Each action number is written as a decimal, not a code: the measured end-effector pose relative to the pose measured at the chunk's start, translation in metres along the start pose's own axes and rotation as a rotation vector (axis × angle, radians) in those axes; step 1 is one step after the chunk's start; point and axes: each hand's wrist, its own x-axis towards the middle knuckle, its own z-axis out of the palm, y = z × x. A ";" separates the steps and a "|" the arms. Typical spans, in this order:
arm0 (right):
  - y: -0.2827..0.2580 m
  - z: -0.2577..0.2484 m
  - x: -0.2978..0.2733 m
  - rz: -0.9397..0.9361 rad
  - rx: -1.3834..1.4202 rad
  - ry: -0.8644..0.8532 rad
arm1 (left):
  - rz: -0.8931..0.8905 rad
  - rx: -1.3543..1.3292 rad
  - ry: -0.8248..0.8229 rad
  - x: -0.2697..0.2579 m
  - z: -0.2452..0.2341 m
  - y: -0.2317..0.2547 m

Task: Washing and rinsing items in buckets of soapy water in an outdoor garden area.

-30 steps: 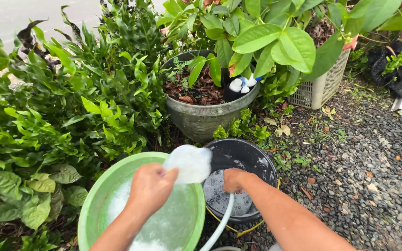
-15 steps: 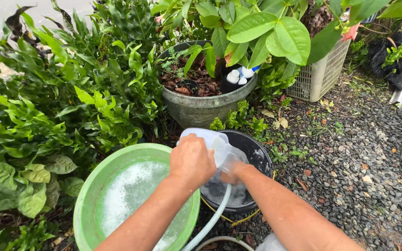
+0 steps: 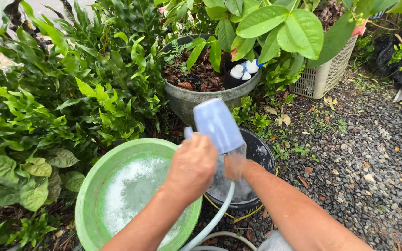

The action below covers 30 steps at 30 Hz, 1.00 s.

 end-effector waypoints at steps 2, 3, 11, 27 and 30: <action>-0.004 -0.008 -0.002 0.070 -0.032 0.003 | -0.052 -0.034 0.059 -0.020 -0.008 -0.014; -0.010 -0.018 -0.007 0.085 -0.053 -0.109 | -0.166 -0.078 0.079 -0.035 -0.010 -0.023; -0.042 -0.057 -0.026 0.304 0.138 -0.204 | -0.525 0.046 -0.124 -0.144 0.018 -0.078; -0.039 -0.055 -0.033 0.320 0.097 -0.195 | -0.990 -0.266 -0.649 -0.212 0.153 -0.091; -0.030 -0.045 -0.027 0.285 0.118 -0.174 | -1.428 -0.796 -0.398 -0.213 0.151 -0.097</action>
